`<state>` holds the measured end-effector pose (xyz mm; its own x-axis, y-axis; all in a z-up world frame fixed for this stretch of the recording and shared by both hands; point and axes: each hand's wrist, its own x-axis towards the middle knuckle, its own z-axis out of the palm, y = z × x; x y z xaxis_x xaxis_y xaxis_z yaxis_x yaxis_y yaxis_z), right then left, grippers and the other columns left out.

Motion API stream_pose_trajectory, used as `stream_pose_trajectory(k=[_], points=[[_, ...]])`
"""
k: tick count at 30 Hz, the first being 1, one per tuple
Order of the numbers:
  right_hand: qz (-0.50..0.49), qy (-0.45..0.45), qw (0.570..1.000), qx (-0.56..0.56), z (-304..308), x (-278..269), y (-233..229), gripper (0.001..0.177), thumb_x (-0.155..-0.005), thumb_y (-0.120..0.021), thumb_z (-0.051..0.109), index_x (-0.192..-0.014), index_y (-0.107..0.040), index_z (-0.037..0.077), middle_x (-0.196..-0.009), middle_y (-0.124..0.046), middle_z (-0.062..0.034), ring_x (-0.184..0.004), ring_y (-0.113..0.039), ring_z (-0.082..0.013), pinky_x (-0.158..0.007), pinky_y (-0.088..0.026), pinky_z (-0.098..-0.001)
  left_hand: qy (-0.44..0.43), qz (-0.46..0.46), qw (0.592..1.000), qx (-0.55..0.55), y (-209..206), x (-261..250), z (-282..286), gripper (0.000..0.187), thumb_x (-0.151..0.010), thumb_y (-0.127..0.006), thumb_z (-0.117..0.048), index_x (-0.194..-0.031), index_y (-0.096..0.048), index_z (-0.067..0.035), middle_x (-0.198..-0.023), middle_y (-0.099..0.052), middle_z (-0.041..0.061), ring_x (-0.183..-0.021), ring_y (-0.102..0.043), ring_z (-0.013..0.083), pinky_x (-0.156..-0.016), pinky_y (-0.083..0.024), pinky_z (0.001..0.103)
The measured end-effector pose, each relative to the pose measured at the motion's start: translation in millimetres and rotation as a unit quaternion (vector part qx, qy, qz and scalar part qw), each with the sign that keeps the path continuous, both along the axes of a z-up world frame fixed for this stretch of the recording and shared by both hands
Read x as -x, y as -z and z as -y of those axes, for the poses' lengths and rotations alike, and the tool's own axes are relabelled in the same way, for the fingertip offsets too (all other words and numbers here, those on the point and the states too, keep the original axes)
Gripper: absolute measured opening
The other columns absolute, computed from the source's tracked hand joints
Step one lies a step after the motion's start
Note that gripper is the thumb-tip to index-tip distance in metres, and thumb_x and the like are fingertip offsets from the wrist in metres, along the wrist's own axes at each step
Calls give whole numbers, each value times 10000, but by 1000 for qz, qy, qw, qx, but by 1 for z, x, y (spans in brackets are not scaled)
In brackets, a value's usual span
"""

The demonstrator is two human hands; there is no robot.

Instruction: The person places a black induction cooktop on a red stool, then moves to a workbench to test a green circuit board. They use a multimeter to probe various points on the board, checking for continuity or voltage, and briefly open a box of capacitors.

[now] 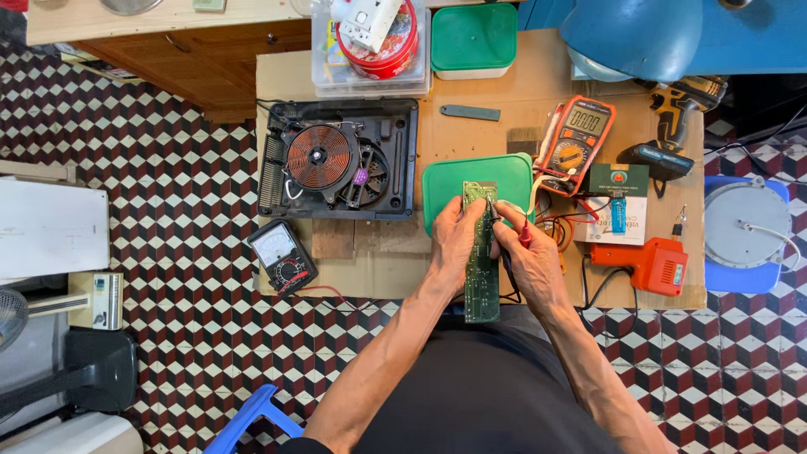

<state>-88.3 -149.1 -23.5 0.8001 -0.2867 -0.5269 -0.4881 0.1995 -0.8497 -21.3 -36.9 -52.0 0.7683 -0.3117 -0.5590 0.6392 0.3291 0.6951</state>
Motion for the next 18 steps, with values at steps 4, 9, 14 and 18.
stream_pose_trajectory(k=[4,9,14,18], points=[[65,1,998,8,7,-4,5,408,-1026,-580,191,-1405,-632,50,-734,-585,17,-707,-521,-61,-672,-413,-196,16,40,999,-24,18,-9,12,228,-1022,-627,-241,-1062,-638,-16,-830,-658,32,-617,-595,88,-504,-491,256],[48,12,999,10,9,-11,9,399,-1020,-584,189,-1394,-637,60,-731,-584,20,-696,-517,-59,-651,-404,-196,23,35,999,-5,33,-18,15,214,-1016,-625,-227,-1059,-653,-19,-841,-668,32,-658,-605,89,-555,-505,255],[29,23,999,-7,9,-15,14,424,-1020,-575,205,-1425,-615,87,-707,-582,23,-637,-463,-51,-581,-355,-196,20,28,999,-15,32,-22,18,209,-1006,-603,-206,-1060,-648,-9,-863,-682,50,-676,-626,107,-569,-525,270],[22,23,999,0,9,-16,15,440,-1022,-572,214,-1443,-599,90,-702,-584,18,-636,-468,-50,-585,-365,-191,15,18,1000,6,31,-22,18,202,-1009,-604,-198,-1069,-640,-8,-874,-674,59,-669,-619,116,-552,-516,277]])
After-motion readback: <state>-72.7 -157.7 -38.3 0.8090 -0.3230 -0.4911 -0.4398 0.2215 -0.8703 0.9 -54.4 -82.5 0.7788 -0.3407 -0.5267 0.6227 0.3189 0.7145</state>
